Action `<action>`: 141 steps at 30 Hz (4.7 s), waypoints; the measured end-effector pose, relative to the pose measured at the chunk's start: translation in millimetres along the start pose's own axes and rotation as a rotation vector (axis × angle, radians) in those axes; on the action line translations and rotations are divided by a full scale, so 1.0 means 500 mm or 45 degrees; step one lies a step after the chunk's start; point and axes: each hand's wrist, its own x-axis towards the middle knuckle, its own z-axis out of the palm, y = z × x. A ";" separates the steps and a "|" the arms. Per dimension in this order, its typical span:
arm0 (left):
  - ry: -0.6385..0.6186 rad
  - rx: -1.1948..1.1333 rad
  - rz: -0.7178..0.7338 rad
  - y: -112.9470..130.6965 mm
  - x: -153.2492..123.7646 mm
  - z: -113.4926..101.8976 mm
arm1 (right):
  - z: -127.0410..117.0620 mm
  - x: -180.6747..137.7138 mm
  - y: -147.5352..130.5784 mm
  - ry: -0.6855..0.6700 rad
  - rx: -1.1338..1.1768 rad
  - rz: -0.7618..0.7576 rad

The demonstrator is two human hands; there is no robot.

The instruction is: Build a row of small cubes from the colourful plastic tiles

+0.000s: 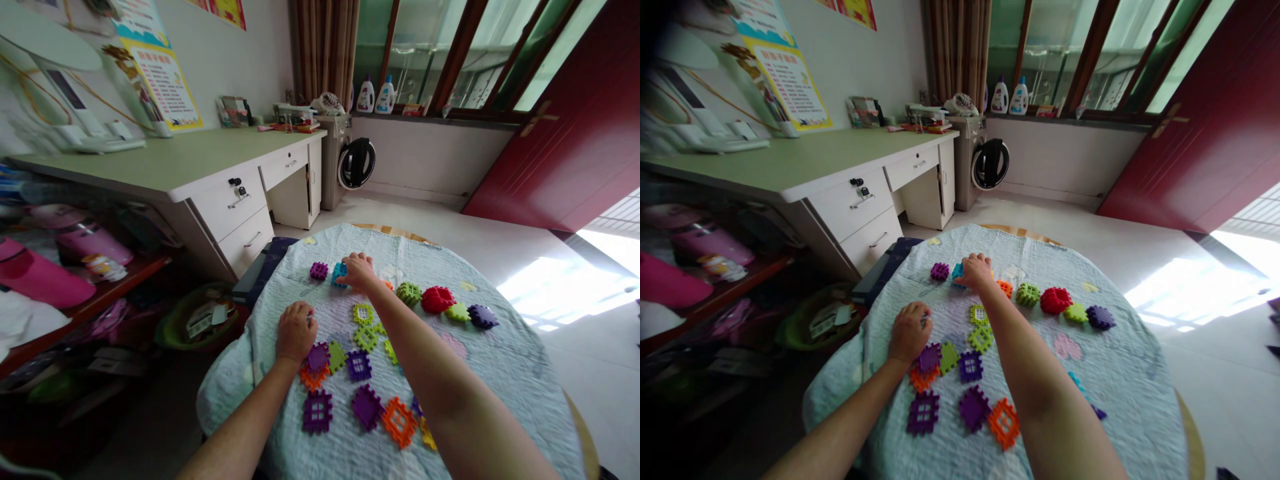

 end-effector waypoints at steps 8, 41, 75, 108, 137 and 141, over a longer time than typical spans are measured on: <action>0.038 -0.004 0.042 -0.007 0.000 0.007 | -0.027 -0.121 0.079 0.350 0.356 0.052; 0.095 0.041 0.143 -0.022 0.007 0.017 | 0.110 -0.515 0.154 0.199 0.303 0.368; 0.090 0.053 0.133 -0.028 0.009 0.024 | 0.028 -0.589 0.300 -0.011 0.256 0.323; 0.111 0.027 0.162 -0.031 0.007 0.027 | -0.003 -0.564 0.279 -0.390 0.123 0.140; 0.015 -0.038 -0.019 0.006 0.000 -0.005 | -0.029 -0.009 0.000 0.025 -0.019 -0.013; -0.002 -0.045 -0.034 0.009 0.001 -0.009 | -0.023 -0.007 0.001 0.004 -0.028 -0.014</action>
